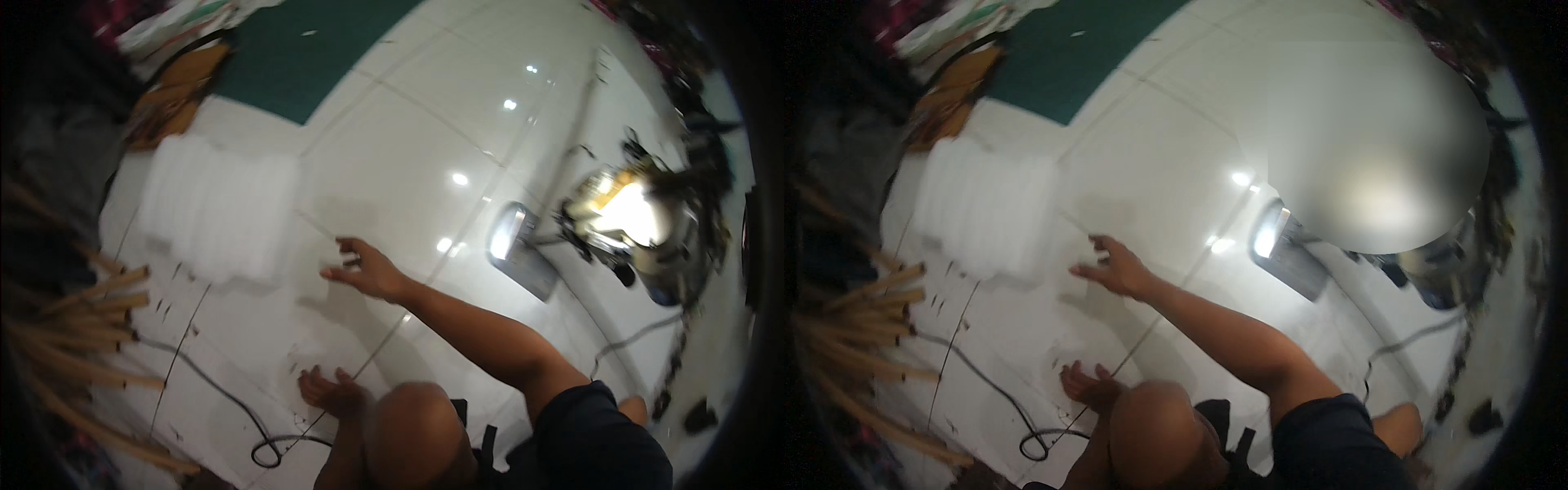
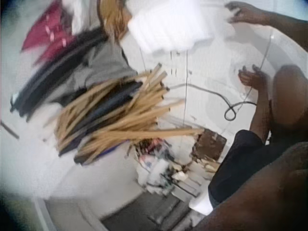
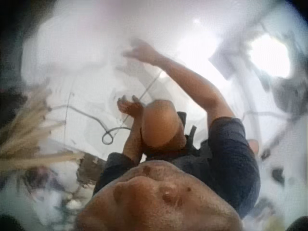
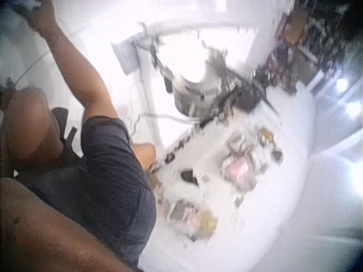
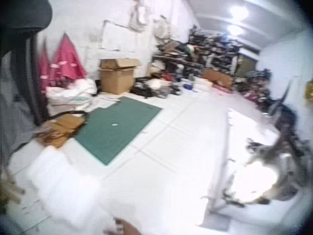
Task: The person uses a large fabric cutting machine and shears to cut sections of white foam padding, سپس stacks the pieces and applies oil to the machine.
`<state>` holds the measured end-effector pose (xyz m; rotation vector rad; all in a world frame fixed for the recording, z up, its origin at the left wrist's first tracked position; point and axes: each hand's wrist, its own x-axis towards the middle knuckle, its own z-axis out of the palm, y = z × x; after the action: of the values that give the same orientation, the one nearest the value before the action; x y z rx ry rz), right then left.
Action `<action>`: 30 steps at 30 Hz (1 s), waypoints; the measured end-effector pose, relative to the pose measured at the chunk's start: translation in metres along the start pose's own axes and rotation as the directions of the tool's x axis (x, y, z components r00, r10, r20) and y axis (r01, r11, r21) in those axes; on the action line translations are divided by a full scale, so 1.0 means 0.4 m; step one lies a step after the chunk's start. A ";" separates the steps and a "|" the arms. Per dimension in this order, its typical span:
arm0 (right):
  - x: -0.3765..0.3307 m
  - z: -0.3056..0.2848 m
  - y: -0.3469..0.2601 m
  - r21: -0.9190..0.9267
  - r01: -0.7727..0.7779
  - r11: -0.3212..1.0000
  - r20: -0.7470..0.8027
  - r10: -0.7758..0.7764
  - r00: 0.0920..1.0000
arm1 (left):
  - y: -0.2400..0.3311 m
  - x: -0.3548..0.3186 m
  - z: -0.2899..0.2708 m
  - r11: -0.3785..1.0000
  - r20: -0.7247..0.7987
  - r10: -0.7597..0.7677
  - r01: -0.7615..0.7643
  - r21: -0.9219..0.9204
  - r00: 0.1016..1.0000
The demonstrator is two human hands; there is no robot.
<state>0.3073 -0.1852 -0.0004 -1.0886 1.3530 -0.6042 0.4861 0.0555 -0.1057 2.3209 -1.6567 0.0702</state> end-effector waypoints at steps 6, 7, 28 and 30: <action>-0.549 -0.430 0.105 -0.660 0.154 0.736 -0.331 -0.468 0.819 | 0.015 -0.017 0.025 0.985 -0.111 0.052 -0.033 0.168 0.992; -0.632 -0.477 0.093 -0.675 -0.003 0.737 -0.463 -0.421 0.780 | 0.015 -0.019 0.035 0.980 -0.150 0.068 -0.038 0.193 0.986; -0.758 -0.865 0.215 -0.824 -0.369 0.430 -0.540 -0.400 0.740 | 0.025 -0.001 -0.004 0.939 -0.102 0.155 -0.114 0.325 0.983; -0.814 -0.798 0.164 -0.847 -0.414 0.333 -0.520 -0.358 0.775 | 0.040 0.027 -0.033 0.937 0.022 0.179 -0.177 0.302 0.984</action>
<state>-0.0714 0.0403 0.1342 -1.9056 2.5252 -0.0103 0.4764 0.0442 -0.0876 2.3686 -1.9704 0.3955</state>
